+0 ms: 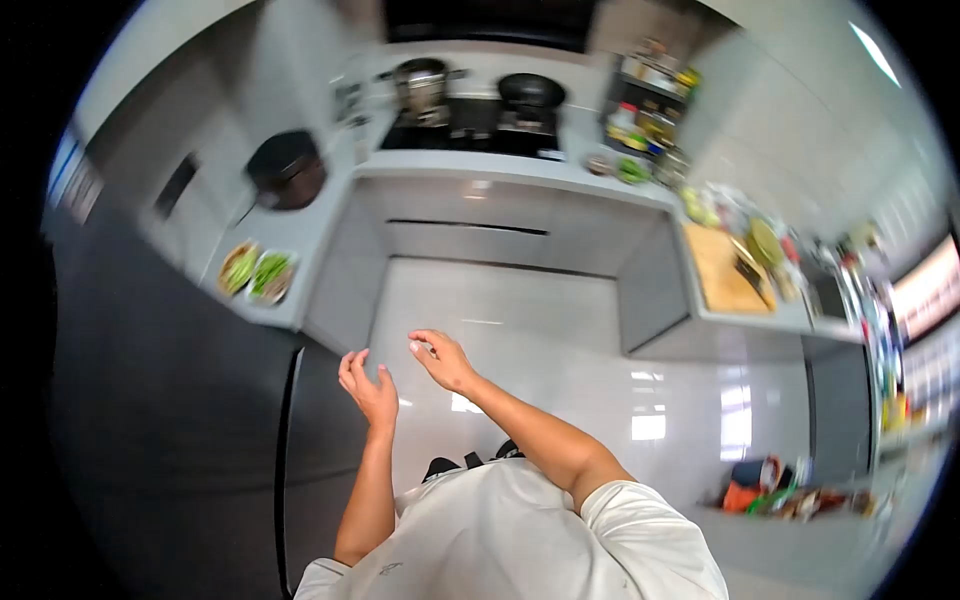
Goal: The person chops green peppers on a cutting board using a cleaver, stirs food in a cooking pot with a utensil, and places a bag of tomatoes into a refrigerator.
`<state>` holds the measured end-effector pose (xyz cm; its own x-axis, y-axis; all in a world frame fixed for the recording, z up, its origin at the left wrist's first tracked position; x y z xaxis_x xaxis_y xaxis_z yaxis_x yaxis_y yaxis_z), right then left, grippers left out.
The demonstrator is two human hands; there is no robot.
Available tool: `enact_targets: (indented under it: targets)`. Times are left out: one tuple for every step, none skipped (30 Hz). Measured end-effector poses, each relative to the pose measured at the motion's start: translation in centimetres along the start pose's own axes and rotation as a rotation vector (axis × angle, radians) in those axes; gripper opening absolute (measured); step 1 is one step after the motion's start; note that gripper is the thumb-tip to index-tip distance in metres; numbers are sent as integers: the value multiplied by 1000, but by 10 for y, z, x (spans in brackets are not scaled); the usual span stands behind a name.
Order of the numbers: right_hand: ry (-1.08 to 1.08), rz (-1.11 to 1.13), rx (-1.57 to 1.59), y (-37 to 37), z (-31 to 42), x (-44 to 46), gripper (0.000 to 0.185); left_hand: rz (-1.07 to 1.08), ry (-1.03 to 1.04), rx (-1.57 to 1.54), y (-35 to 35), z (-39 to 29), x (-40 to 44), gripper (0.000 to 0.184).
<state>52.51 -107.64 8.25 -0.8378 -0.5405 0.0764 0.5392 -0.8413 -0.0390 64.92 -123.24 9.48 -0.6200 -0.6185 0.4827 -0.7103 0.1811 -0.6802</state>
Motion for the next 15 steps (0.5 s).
enact_targets:
  targets:
    - [-4,-84,-4,-46,-4,-9,40,40,62,-39,27,-32,0,44]
    - [41,-177,26,-93,-12,-21,39,90,118,-63,53,-66,-3,44]
    - [85,-265,61,-139,-20,-35,37,137,171,-83,79,-102,-9,44]
    - [80,-333,64,-182,-24,-49,37,174,220,-128,103,-140,-15,44]
    - [102,-402,62,-223,-28,-62,36,205,270,-155,129,-178,-23,44]
    - [127,-467,63,-263,-34,-77,35,249,312,-182,158,-212,-34,44]
    - [125,-525,72,-303,-39,-91,35,292,352,-204,186,-248,-46,44]
    - [104,-575,71,-340,-43,-107,34,318,430,-223,208,-286,-59,43]
    - [83,-623,65,-376,-46,-124,33,346,471,-246,230,-323,-73,43]
    - [83,-675,65,-412,-48,-144,33,391,528,-290,254,-359,-91,43]
    - [99,-729,74,-446,-50,-166,31,434,583,-334,275,-395,-110,43]
    - [116,-781,86,-478,-51,-188,29,460,614,-355,294,-428,-128,43]
    - [119,-824,87,-508,-58,-211,29,523,637,-398,312,-461,-150,42]
    - [89,-901,85,-540,-61,-236,28,587,655,-436,327,-492,-171,42]
    - [57,-974,78,-568,-64,-261,27,610,677,-453,338,-520,-189,42]
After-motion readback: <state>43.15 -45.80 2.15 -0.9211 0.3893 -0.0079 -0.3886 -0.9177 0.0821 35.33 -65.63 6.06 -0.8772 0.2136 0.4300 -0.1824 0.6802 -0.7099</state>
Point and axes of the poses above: each hand's wrist, its own x-axis towards the middle knuckle, its own y-axis out of the palm, z = x × y, the point moved 6 cm from there along x, towards the middle knuckle, and after that the axes turned 13 degrees about x, right-handed, at the moved point
